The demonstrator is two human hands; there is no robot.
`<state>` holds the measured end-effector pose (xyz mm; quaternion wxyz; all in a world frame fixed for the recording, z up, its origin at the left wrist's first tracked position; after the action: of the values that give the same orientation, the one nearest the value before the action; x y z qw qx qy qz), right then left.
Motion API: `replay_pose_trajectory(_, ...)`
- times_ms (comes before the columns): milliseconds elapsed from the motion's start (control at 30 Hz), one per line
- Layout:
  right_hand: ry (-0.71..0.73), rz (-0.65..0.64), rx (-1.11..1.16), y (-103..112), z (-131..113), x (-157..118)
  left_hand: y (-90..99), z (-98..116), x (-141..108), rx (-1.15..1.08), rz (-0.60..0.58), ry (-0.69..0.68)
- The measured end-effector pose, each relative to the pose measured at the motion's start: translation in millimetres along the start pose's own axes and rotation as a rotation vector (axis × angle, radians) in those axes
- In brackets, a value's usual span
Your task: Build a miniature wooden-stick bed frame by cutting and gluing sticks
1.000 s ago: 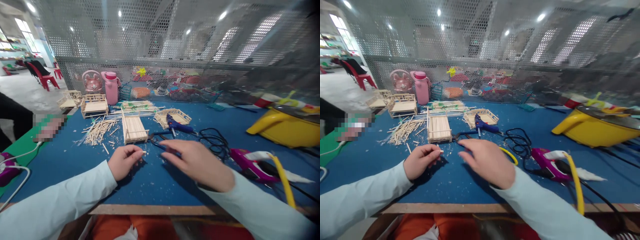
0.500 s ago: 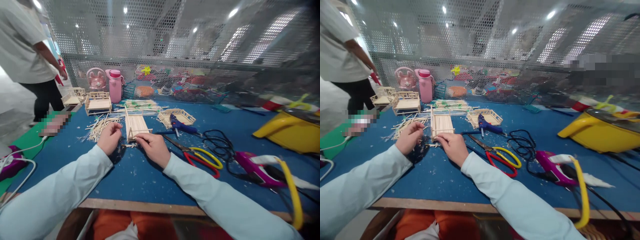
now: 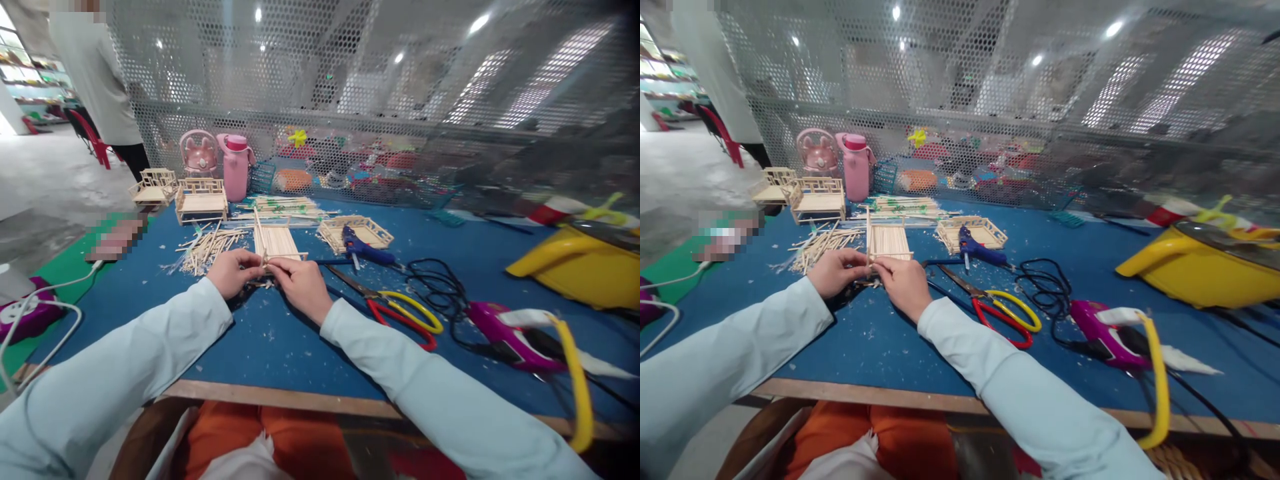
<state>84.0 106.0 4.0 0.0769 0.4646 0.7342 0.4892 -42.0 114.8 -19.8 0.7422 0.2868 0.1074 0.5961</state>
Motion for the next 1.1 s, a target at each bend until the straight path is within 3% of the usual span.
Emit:
replay_pose_trajectory(433,-0.035,-0.055,-0.066,-4,1,3,0.9,12,2,0.203,-0.026,-0.136)
replay_pose_trajectory(567,-0.037,-0.043,-0.055,-2,7,0,2.0,9,3,0.233,-0.025,-0.123)
replay_pose_trajectory(700,-0.043,0.012,0.003,0,11,-1,2.5,7,4,0.253,-0.032,-0.119)
replay_pose_trajectory(1100,-0.04,-0.012,0.163,-8,20,5,2.6,10,3,0.293,-0.039,-0.141)
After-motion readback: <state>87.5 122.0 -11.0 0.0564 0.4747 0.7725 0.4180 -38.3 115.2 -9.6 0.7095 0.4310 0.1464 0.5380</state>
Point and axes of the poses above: each hand's wrist, its own x-axis towards the middle knuckle, its own y-axis out of the back of the hand, z = x × y, the point moved 8 cm from there along x, towards the middle knuckle, and after that the axes turned 11 degrees about -z, right-handed, at the moved point
